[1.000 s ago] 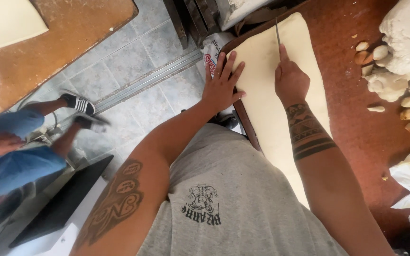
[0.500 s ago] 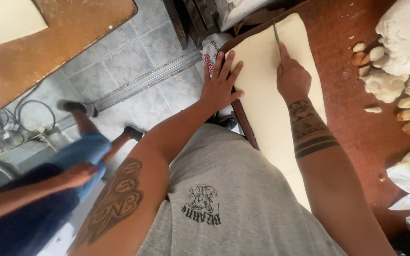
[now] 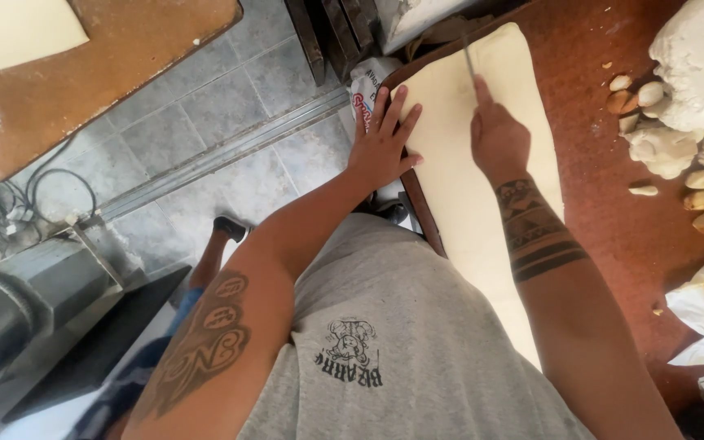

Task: The person uses a knife to cut a large sheet of dough into long strips on a wooden table. They then roll each strip into a cylindrical shape by hand and arrange them on the table.

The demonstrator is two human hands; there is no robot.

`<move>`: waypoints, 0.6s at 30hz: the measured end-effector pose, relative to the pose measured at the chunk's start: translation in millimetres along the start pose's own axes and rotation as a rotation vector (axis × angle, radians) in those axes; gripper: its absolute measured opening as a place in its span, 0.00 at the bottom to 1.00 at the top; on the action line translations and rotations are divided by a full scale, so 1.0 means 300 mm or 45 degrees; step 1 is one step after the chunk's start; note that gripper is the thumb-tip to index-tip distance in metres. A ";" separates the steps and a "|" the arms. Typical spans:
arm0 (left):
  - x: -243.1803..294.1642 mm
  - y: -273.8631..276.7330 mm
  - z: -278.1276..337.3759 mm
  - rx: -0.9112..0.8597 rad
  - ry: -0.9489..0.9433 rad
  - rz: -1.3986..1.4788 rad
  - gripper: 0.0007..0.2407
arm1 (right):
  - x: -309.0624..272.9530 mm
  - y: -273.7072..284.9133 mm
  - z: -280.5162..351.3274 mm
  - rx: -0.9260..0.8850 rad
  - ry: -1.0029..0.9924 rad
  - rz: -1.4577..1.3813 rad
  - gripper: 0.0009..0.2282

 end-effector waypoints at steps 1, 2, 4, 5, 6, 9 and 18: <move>0.003 0.014 -0.001 0.002 0.001 -0.002 0.46 | -0.028 0.000 0.014 0.002 0.002 -0.001 0.24; 0.006 0.023 -0.001 -0.061 0.037 0.075 0.44 | -0.057 -0.002 0.030 -0.034 0.054 0.143 0.25; 0.012 0.025 -0.001 -0.125 0.073 0.151 0.41 | -0.094 -0.019 0.046 -0.069 0.107 0.286 0.26; 0.014 0.021 -0.001 -0.109 0.069 0.140 0.42 | -0.103 -0.035 0.047 -0.086 0.102 0.278 0.26; 0.013 0.018 -0.001 -0.092 0.067 0.129 0.43 | -0.114 -0.050 0.046 -0.103 0.098 0.268 0.26; 0.005 0.002 -0.003 -0.098 0.067 0.154 0.43 | -0.117 -0.085 0.047 -0.066 0.080 0.237 0.25; -0.007 -0.027 -0.003 0.023 -0.020 0.182 0.44 | -0.128 -0.050 0.016 -0.179 0.077 0.068 0.25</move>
Point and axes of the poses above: each hand's wrist, its own z-axis away from the middle knuckle, its own y-axis out of the back of the hand, x = y × z, the point moved 2 cm from there along -z, towards the middle knuckle, and after that the axes turned 8 degrees about z, right-handed, at the moved point
